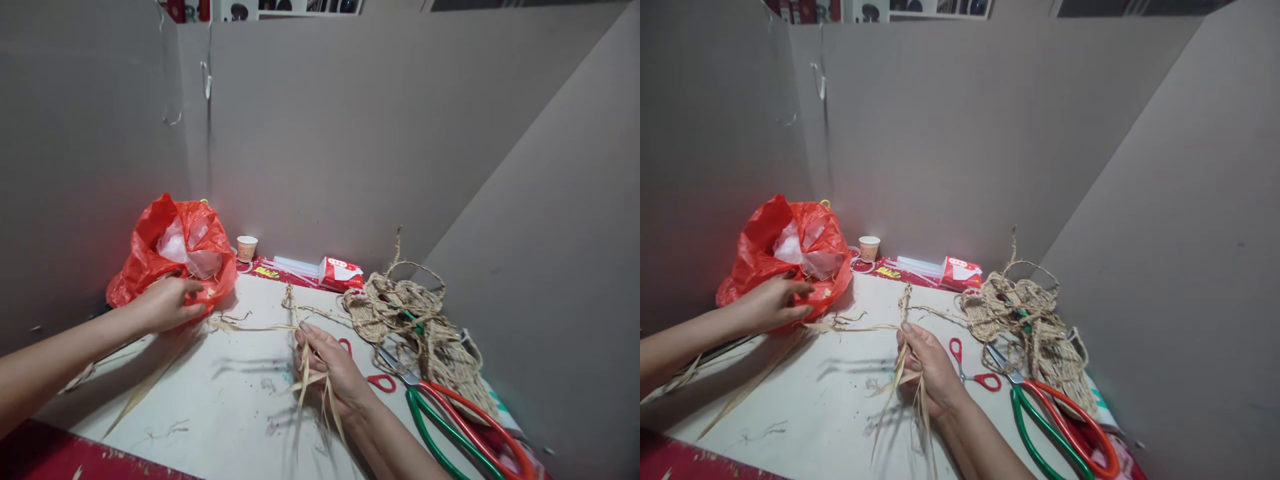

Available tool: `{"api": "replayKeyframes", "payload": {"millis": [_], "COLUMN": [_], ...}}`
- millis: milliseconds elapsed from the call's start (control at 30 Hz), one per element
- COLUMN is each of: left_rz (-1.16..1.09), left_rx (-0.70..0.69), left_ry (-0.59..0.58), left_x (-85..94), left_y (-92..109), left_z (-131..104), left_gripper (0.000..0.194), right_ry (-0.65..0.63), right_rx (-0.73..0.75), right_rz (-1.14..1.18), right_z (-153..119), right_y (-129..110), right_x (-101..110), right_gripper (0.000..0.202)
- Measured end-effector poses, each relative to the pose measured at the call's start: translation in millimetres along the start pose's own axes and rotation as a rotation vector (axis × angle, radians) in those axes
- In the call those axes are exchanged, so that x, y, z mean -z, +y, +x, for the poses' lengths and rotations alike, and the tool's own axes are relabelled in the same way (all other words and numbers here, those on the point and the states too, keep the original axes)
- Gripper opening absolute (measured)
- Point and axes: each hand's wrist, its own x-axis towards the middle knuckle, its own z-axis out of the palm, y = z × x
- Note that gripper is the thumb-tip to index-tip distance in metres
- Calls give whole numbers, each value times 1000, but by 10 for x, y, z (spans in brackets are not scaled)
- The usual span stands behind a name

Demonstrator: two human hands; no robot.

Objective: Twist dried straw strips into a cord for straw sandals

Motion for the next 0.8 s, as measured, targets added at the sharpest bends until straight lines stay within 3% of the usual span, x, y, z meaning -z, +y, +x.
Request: {"api": "replayKeyframes", "payload": {"millis": [33, 100, 167, 267, 333, 467, 633, 800], "left_rz": [-101, -349, -667, -939, -1036, -1101, -1062, -1097], "left_rx": [-27, -55, 7, 92, 175, 211, 67, -2], "left_ry": [77, 47, -198, -563, -704, -634, -507, -590], "left_x": [-6, -77, -232, -550, -737, -937, -1068, -1136], "left_y": [133, 417, 679, 945, 1024, 1014, 908, 843], "left_z": [-17, -29, -18, 24, 50, 71, 53, 60], "left_gripper": [24, 26, 28, 26, 26, 19, 22, 26], "right_ry": [-10, -26, -29, -26, -40, -88, -97, -80], "right_rx": [-13, -39, -54, -52, -61, -114, -171, -176], "right_rz": [-17, -53, -94, -169, -211, -262, -389, -532], "right_z": [-4, -13, -21, -27, -30, -40, -51, -50], "right_y": [24, 71, 108, 136, 137, 109, 97, 113], "right_x": [-7, -23, -35, -41, -39, -32, -17, 14], "right_gripper": [30, 31, 32, 33, 33, 28, 28, 28]}}
